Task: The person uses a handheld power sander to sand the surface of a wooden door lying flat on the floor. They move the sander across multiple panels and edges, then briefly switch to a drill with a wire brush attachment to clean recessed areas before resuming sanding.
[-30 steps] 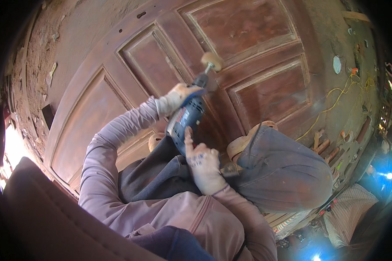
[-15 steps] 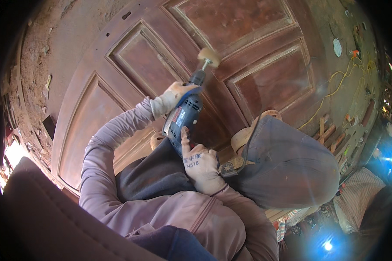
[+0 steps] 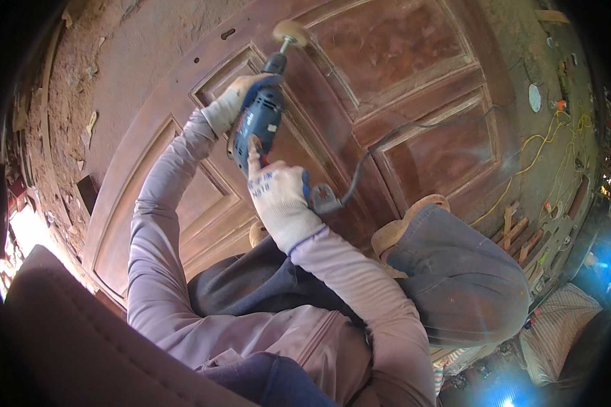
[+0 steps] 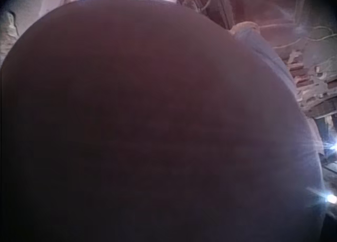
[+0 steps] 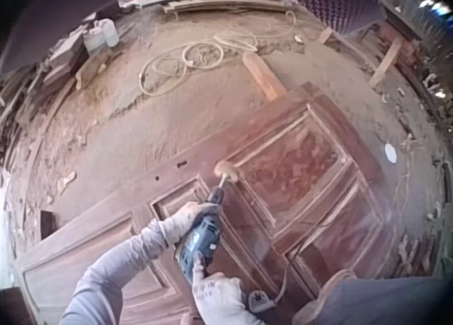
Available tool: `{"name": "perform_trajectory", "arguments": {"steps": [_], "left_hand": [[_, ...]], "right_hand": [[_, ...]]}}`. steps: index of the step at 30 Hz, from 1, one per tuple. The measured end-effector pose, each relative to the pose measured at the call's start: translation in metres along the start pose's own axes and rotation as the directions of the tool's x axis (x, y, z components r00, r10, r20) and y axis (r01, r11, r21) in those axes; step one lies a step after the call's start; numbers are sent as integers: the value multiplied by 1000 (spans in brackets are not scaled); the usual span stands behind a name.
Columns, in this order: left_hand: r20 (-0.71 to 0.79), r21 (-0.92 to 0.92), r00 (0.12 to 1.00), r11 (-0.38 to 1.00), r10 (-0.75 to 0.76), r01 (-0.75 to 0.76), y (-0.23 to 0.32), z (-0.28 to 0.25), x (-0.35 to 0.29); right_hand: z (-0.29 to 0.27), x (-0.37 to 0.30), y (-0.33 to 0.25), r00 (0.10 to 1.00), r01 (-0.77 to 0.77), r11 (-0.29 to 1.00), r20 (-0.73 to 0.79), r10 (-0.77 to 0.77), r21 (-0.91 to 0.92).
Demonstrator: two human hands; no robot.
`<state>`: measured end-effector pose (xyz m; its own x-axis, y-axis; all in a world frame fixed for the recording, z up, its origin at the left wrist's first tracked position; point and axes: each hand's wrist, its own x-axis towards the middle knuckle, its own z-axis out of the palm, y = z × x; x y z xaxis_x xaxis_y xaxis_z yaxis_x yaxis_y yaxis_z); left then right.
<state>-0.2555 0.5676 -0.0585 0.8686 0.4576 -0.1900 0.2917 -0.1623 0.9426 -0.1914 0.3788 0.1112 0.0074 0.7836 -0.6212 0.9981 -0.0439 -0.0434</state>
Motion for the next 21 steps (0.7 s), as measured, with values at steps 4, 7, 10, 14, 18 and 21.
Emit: {"name": "perform_trajectory", "arguments": {"steps": [4,7,10,14,18,21], "left_hand": [[17,-302,946,900,-325,315,23,-42,-1],[18,-273,966,928,-259,254,25,-34,5],[49,-271,958,919,-283,286,15,0,2],[174,76,966,976,189,-205,34,66,-22],[134,58,983,989,127,-136,30,89,-30],[-32,87,950,947,312,-308,4,49,-17]], "right_hand": [[-23,24,-8,997,52,998,-54,-54,-34],[-30,19,-8,997,9,998,-71,-14,-66],[-3,-4,-11,996,-50,999,-73,49,-6],[24,-69,-5,994,-106,994,12,105,42],[27,-88,0,997,-69,998,35,69,-11],[9,-48,-2,995,-44,999,-91,41,-32]]}}
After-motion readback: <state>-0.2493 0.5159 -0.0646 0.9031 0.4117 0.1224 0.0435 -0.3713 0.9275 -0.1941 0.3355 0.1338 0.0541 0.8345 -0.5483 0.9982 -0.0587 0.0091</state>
